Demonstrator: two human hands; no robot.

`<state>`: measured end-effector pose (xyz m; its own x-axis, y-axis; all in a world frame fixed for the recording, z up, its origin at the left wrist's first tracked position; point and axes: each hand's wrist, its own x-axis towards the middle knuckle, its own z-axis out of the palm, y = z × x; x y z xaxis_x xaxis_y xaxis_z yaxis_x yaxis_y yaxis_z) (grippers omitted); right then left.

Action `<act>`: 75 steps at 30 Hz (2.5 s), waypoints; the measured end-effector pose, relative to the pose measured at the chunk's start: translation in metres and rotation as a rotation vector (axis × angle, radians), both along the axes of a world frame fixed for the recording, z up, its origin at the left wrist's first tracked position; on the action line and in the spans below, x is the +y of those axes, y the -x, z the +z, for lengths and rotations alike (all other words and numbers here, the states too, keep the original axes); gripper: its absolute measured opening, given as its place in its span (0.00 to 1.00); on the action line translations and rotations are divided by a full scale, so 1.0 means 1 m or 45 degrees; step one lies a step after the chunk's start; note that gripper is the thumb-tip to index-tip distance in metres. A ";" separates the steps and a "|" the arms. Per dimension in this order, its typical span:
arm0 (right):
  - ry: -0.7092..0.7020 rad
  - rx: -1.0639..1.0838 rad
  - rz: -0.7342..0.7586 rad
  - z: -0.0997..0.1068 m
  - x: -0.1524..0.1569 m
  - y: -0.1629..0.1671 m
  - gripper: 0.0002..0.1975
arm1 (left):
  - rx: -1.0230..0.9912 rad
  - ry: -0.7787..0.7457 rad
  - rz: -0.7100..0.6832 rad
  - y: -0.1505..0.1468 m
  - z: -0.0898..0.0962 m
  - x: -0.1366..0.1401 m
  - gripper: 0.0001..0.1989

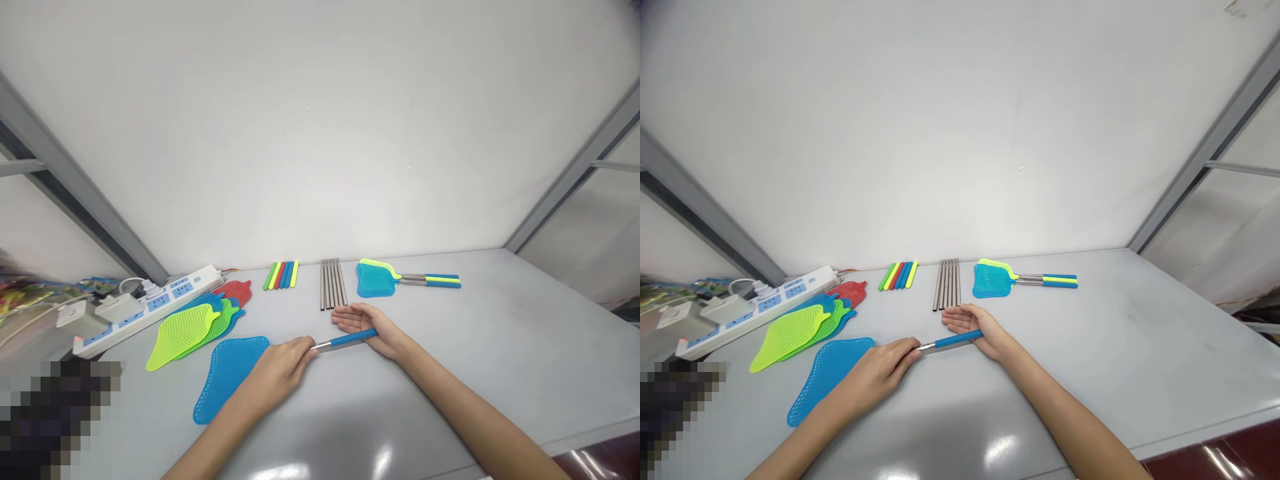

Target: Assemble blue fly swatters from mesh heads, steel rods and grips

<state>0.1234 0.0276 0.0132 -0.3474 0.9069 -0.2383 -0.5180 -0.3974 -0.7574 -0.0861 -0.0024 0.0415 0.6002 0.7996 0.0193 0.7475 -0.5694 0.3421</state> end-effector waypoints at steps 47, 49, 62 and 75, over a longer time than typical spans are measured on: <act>-0.125 -0.137 0.074 0.004 -0.019 0.013 0.16 | 0.323 -0.156 -0.114 -0.017 -0.009 -0.011 0.13; -0.128 -0.138 0.084 0.003 -0.020 0.014 0.17 | 0.319 -0.147 -0.109 -0.018 -0.009 -0.011 0.14; -0.041 -0.066 0.099 0.003 -0.015 0.008 0.14 | 0.156 -0.085 -0.027 -0.022 -0.007 -0.013 0.16; -0.008 -0.055 0.135 0.002 -0.013 0.008 0.14 | -0.010 -0.110 0.003 -0.015 -0.006 -0.006 0.17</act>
